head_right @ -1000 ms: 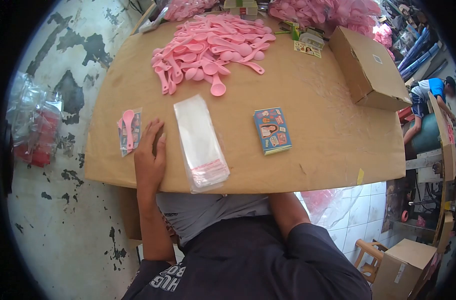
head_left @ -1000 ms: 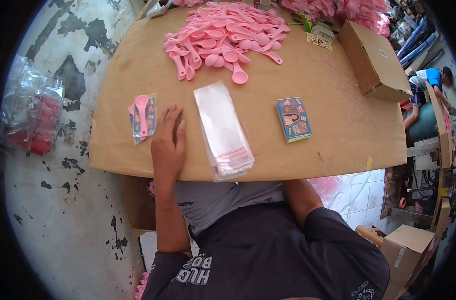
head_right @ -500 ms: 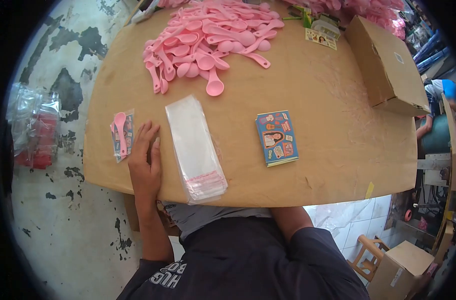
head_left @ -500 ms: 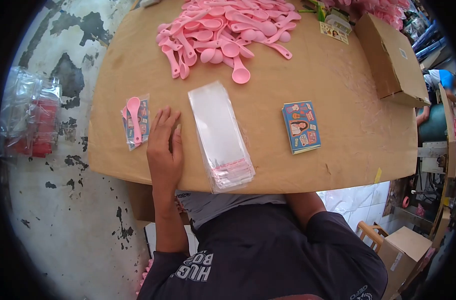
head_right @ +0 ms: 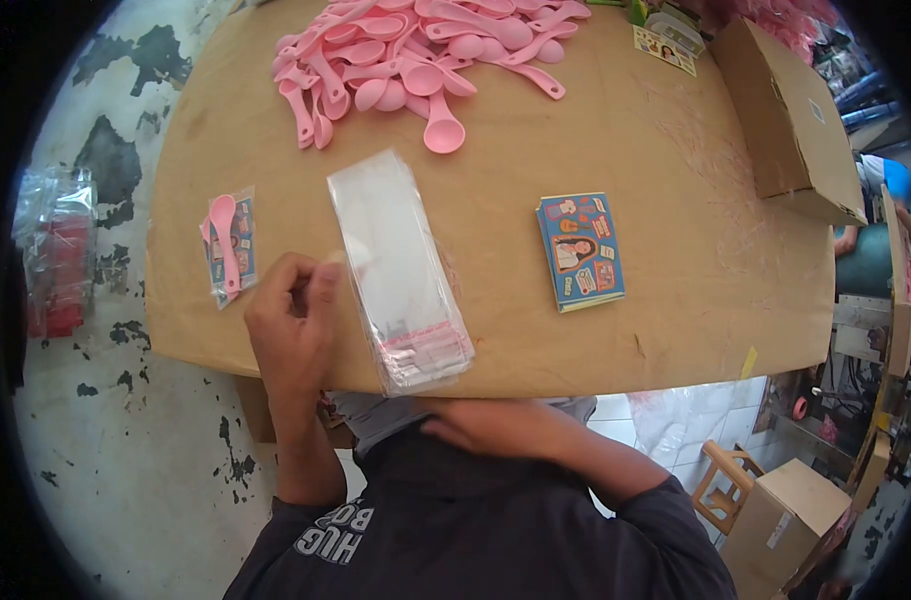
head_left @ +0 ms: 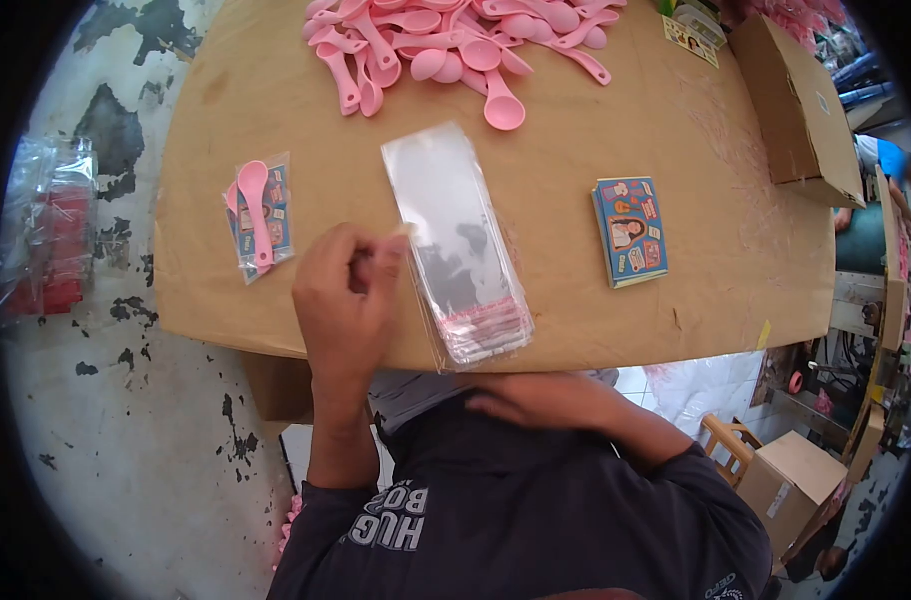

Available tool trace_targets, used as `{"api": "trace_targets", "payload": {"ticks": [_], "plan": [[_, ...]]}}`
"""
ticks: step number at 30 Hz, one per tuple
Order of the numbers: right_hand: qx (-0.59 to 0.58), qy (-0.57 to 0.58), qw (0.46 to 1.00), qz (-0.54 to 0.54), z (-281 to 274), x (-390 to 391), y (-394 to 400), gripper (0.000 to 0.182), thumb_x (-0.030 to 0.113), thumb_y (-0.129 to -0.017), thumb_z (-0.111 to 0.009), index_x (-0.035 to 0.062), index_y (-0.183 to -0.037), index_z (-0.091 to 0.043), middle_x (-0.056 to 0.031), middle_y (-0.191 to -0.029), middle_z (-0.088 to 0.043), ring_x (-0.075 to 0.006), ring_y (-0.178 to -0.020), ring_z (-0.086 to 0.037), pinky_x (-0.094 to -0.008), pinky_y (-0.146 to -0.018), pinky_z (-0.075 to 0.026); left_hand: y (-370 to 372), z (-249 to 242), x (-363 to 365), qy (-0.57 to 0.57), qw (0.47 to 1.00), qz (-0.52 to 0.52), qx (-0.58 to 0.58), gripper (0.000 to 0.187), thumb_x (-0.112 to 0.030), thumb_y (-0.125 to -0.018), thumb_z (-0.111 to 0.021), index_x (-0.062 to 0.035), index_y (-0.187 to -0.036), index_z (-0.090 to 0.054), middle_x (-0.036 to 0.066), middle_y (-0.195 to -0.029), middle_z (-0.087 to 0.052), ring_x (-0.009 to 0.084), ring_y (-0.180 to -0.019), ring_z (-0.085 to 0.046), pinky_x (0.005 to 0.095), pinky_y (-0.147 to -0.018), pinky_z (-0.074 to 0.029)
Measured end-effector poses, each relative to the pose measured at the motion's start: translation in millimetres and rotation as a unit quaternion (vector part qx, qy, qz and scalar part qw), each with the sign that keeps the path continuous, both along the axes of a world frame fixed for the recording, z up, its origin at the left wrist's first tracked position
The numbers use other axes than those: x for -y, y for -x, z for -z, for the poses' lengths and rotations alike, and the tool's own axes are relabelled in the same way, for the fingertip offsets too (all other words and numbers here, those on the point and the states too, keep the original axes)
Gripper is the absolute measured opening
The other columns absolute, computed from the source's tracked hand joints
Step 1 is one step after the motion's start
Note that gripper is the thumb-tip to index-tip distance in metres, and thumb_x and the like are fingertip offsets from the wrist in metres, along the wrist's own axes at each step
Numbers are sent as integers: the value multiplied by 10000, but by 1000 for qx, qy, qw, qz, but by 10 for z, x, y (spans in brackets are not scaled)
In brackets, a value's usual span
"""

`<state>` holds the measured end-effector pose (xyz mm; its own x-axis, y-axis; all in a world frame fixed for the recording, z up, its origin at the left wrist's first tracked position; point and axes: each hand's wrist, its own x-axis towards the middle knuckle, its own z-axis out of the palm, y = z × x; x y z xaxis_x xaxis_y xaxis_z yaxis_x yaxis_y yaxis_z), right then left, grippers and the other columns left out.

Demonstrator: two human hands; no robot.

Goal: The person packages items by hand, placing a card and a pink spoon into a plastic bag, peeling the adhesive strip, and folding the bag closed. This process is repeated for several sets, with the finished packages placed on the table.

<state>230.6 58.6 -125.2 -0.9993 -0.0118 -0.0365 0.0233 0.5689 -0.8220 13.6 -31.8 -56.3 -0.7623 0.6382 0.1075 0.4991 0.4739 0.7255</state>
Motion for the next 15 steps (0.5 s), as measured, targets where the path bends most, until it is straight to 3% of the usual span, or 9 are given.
{"api": "trace_targets", "payload": {"ticks": [1, 2, 4, 6, 7, 9, 10, 13, 15], "plan": [[30, 100, 993, -47, -205, -17, 0, 328, 298, -1016, -593, 63, -1242, -637, -156, -1211, -679, -372, -1081, -657, -476, -946, -509, -14, -21, -23, -2, 1000, 4, 5, 295, -214, -927, -750, 7, -813, -593, 76, -725, -539, 212, -675, -515, 387, -647, -444], [35, 97, 994, -41, -362, -62, -15, 328, 298, -1016, -593, 63, -1242, -637, -156, -1211, -679, -372, -1081, -657, -476, -946, -509, -30, -32, -47, 22, 999, 30, -32, 308, -214, -902, -773, 5, -798, -584, 77, -706, -529, 216, -659, -506, 387, -622, -426], [-1, 216, 971, -106, -669, -236, -70, 283, 220, -1003, -627, 48, -1227, -648, -143, -1195, -679, -321, -1021, -682, -423, -850, -551, -49, -14, -93, 42, 995, 63, -64, 325, -214, -878, -797, 2, -783, -574, 77, -688, -520, 221, -642, -497, 386, -597, -409], [-3, 246, 966, -77, -990, -431, -127, 264, 179, -979, -660, 36, -1201, -659, -133, -1137, -690, -297, -964, -691, -394, -806, -558, -25, 20, -108, 20, 996, 81, -23, 302, -192, -885, -805, 28, -828, -606, 33, -700, -549, 98, -619, -428, 273, -562, -367], [-12, 277, 959, -53, -1096, -522, -166, 248, 138, -955, -693, 24, -1174, -671, -124, -1079, -700, -273, -908, -700, -366, -762, -566, -23, 29, -129, 17, 996, 84, -23, 302, -192, -885, -805, 28, -828, -606, 33, -700, -549, 98, -619, -428, 273, -562, -367], [-73, 190, 977, 60, -1189, -672, -305, 204, 112, -931, -729, 5, -1099, -685, -98, -946, -708, -206, -800, -695, -313, -694, -548, -30, 43, -159, -1, 998, 65, 21, 308, -189, -902, -791, 44, -832, -602, 43, -703, -551, 97, -636, -451, 282, -566, -381], [-76, 130, 970, 192, -1198, -722, -347, 210, 139, -930, -742, 6, -1081, -684, -85, -887, -693, -179, -760, -670, -299, -671, -525, -28, 47, -167, 0, 998, 63, 22, 308, -189, -902, -791, 44, -832, -602, 43, -703, -551, 97, -636, -451, 282, -566, -381], [-73, -129, 862, 485, -1054, -965, -269, 272, 229, -911, -791, 9, -1014, -669, -55, -800, -647, -109, -688, -583, -276, -603, -446, 7, 70, -179, -23, 998, 44, 48, 277, -184, -941, -749, 61, -881, -635, 53, -726, -569, 101, -665, -482, 290, -587, -401], [-36, -116, 852, 509, -867, -1110, -243, 301, 257, -901, -804, 8, -991, -659, -48, -779, -630, -107, -671, -559, -281, -594, -433, 52, 118, -173, -73, 996, 54, -14, 205, -142, -972, -677, 62, -987, -691, 129, -779, -599, 231, -643, -551, 353, -621, -452]]}}
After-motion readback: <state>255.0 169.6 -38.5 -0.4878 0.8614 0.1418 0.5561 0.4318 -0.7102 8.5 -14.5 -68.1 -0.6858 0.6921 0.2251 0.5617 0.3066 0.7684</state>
